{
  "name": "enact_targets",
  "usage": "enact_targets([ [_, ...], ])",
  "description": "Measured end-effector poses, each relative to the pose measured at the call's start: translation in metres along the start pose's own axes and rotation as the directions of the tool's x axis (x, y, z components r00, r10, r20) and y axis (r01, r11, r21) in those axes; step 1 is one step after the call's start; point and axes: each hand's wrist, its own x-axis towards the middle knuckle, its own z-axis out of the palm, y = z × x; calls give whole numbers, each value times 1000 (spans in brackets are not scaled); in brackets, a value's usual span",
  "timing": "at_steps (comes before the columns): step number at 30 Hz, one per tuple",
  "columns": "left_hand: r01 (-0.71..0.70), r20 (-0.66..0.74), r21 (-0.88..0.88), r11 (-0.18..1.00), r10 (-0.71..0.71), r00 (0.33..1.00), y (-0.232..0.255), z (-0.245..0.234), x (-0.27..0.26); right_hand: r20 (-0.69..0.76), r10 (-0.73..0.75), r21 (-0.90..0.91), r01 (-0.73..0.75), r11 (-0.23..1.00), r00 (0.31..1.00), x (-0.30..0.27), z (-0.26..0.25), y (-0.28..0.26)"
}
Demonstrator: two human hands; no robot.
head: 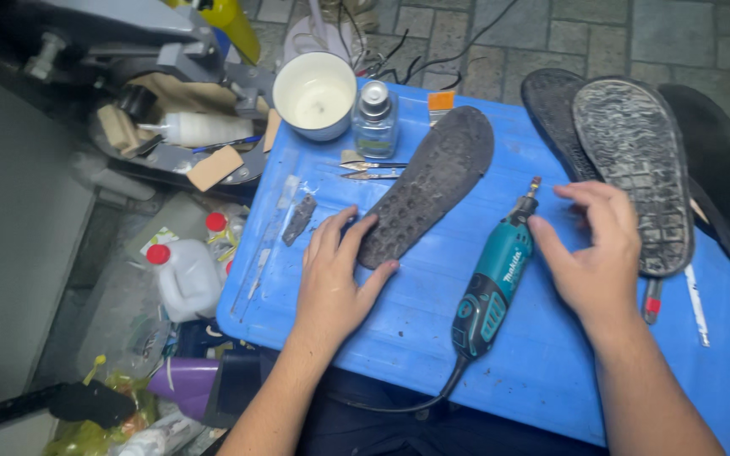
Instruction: The person uses a rotary tool to grind the surface of a black shoe sole on a blue workbench. They hold the sole with one hand and operate the tool with the other, moving it across the tread. The person flips the sole over and continues grinding, then sets the tool down and picks up another sole to repeat the process.
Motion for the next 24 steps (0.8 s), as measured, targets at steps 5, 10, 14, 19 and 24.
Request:
enact_targets([
  [5, 48, 115, 48, 998, -53, 992, 5, 4, 9, -116, 67, -359, -105, 927, 991, 15, -34, 16],
  [10, 126, 181, 73, 989, -137, 974, 3, -8, 3, -127, 239, -369, -269, 890, 963, 18, -38, 34],
  [14, 110, 91, 106, 988, -120, 989, 5, -22, -7, -142, 160, -353, -201, 914, 977, 12, -41, 56],
  [19, 272, 139, -87, 958, -259, 956, 26, -21, -10, -276, 13, -351, -114, 930, 961, 9, -69, 79],
  [24, -64, 121, -192, 979, 88, 989, 46, -15, 3, -289, -76, -217, 12, 976, 954, 19, -48, 67],
])
